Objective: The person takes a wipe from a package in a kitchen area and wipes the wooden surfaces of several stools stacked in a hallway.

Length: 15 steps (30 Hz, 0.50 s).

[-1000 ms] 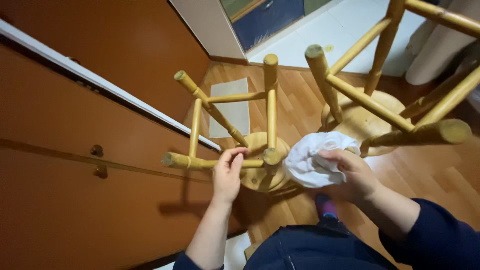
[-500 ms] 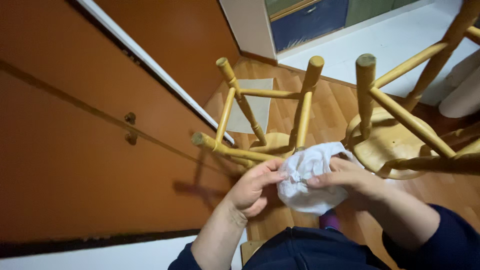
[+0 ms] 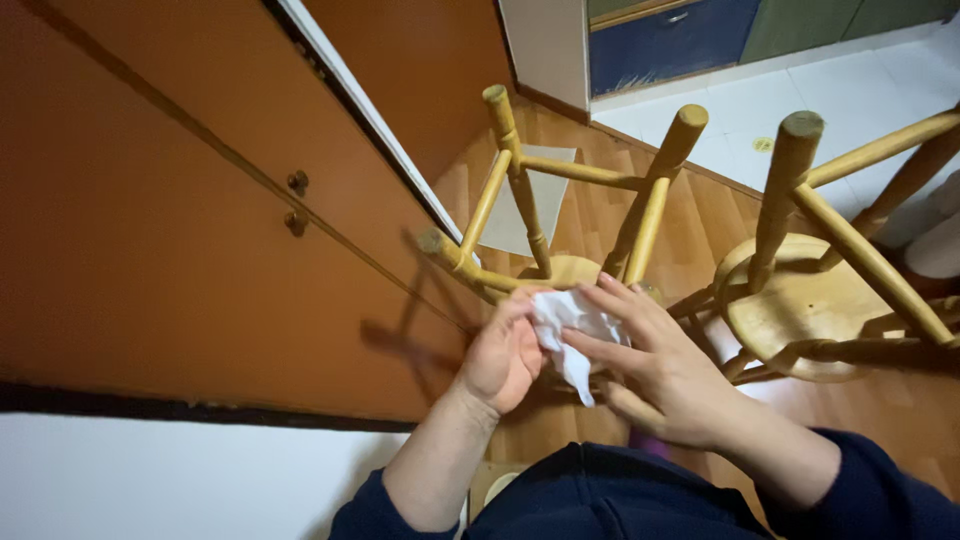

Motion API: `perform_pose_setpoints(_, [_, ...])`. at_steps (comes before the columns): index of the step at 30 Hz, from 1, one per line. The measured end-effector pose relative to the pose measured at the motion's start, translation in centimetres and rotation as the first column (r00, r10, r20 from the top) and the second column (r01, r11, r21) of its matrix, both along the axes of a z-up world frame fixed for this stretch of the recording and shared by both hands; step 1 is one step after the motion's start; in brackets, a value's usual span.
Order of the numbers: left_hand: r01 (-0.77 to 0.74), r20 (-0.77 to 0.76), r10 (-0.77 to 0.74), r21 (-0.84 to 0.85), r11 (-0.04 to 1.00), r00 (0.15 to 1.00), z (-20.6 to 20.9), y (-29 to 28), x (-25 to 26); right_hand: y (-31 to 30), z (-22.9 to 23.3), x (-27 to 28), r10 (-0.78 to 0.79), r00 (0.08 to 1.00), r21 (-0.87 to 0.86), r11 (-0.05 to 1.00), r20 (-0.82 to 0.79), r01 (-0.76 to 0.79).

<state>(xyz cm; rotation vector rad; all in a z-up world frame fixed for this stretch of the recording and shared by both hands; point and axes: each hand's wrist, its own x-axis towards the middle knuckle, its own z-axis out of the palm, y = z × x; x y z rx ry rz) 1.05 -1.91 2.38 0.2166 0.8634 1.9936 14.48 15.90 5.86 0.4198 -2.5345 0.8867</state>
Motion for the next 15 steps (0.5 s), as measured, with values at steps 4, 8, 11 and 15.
perform_pose_setpoints(4, [-0.01,-0.174,-0.029,-0.221,0.975,0.984,-1.7,0.5,1.3,0.5,-2.6,2.2,0.04,0.998,-0.216,0.976,0.053,-0.028])
perform_pose_setpoints(8, [-0.131,-0.289,0.075,-0.182,0.974,0.955,-3.7,0.6,0.9,1.6,-6.4,4.9,-0.236,0.97,-0.361,0.901,0.054,0.239])
perform_pose_setpoints(11, [-0.334,-0.31,0.277,-0.147,0.931,0.909,-4.6,-0.3,0.6,3.1,-9.5,4.4,-0.366,0.913,-0.557,0.727,0.181,0.402])
perform_pose_setpoints(15, [-0.478,-0.49,0.35,-0.163,0.863,0.799,-6.6,1.1,1.3,5.8,-11.5,1.6,-0.331,0.849,-0.507,0.691,0.412,0.515])
